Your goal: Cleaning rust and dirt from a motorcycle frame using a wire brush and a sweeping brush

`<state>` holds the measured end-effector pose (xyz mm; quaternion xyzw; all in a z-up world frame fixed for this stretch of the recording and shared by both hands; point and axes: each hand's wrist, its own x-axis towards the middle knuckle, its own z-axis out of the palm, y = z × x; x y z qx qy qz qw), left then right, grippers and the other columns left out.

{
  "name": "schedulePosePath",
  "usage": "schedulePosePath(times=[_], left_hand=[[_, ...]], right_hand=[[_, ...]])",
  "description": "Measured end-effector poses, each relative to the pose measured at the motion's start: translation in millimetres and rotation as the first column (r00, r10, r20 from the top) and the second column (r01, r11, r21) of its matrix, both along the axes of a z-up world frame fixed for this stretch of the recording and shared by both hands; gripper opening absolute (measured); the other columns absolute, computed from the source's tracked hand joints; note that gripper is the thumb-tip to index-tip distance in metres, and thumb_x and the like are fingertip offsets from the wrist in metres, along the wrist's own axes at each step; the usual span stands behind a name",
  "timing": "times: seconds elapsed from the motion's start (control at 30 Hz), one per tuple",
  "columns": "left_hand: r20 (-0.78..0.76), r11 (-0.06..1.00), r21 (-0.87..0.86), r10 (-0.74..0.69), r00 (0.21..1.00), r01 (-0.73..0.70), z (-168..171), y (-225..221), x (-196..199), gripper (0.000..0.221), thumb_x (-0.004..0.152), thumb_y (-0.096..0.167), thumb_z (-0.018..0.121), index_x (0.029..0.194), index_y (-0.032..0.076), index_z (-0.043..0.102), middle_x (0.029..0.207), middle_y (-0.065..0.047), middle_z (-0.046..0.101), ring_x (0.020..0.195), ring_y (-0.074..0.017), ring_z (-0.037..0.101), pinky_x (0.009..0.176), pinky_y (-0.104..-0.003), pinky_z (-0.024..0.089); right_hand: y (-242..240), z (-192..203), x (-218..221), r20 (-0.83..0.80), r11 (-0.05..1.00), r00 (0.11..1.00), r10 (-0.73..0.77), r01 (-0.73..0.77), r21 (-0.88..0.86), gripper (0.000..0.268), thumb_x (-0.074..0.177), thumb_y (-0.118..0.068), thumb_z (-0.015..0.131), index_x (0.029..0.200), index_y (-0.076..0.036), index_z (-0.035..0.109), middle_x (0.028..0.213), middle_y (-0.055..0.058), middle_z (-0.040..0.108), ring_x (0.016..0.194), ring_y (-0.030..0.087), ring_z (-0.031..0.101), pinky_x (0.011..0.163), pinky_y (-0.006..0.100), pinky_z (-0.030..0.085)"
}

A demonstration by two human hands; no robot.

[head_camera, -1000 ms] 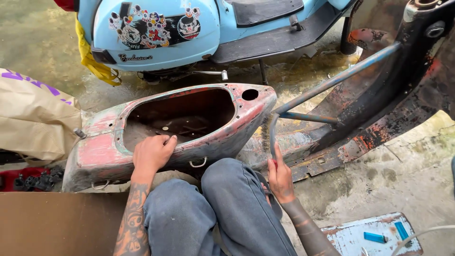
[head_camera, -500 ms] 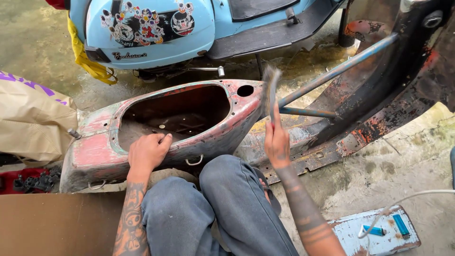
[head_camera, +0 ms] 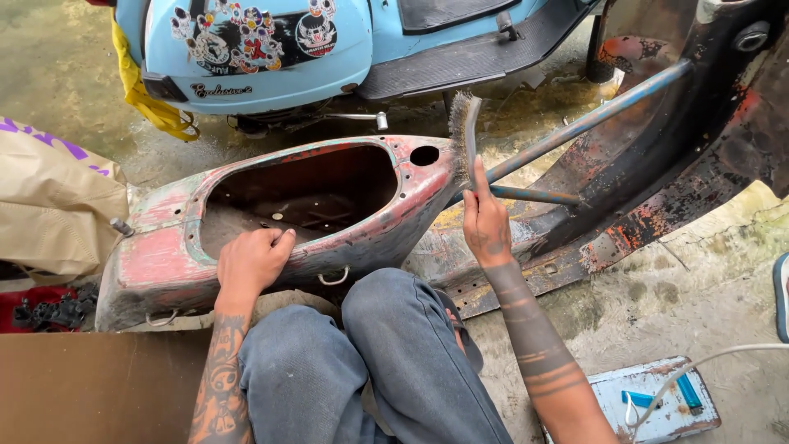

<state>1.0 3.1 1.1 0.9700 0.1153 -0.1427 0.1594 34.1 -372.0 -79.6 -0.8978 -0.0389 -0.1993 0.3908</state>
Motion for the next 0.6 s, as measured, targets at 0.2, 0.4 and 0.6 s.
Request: schedulePosePath(times=[0.2, 0.4, 0.6], left_hand=[[0.011, 1.0, -0.007, 0.006, 1.0, -0.006, 1, -1, -1, 0.057, 0.089, 0.058, 0.048, 0.066, 0.008, 0.064, 0.075, -0.021, 0.07, 0.092, -0.0449, 0.069, 0.081, -0.049, 0.053], [-0.003, 1.0, -0.006, 0.006, 1.0, -0.006, 2, -3, -3, 0.057, 0.089, 0.058, 0.047, 0.068, 0.008, 0.064, 0.079, -0.022, 0.07, 0.096, -0.0452, 0.068, 0.082, -0.05, 0.053], [0.002, 1.0, -0.004, 0.013, 1.0, -0.013, -1, 0, -1, 0.056, 0.088, 0.057, 0.048, 0.064, 0.008, 0.061, 0.073, -0.021, 0.068, 0.092, -0.045, 0.068, 0.079, -0.049, 0.052]], right_hand=[[16, -42, -80, -0.135, 0.992, 0.991, 0.007, 0.011, 0.128, 0.055, 0.108, -0.026, 0.038, 0.161, -0.016, 0.033, 0.074, 0.025, 0.069, 0.06, 0.033, 0.068, 0.062, 0.042, 0.058], [7, -80, -124, -0.285, 0.976, 0.958, -0.033, 0.092, 0.196, 0.056, 0.103, -0.029, 0.048, 0.158, -0.02, 0.042, 0.075, 0.028, 0.07, 0.065, 0.038, 0.07, 0.064, 0.047, 0.057], [8, 2, -15, 0.043, 0.996, 0.998, -0.039, 0.036, 0.086, 0.053, 0.108, -0.023, 0.046, 0.16, -0.015, 0.038, 0.079, 0.033, 0.066, 0.067, 0.046, 0.067, 0.059, 0.054, 0.05]])
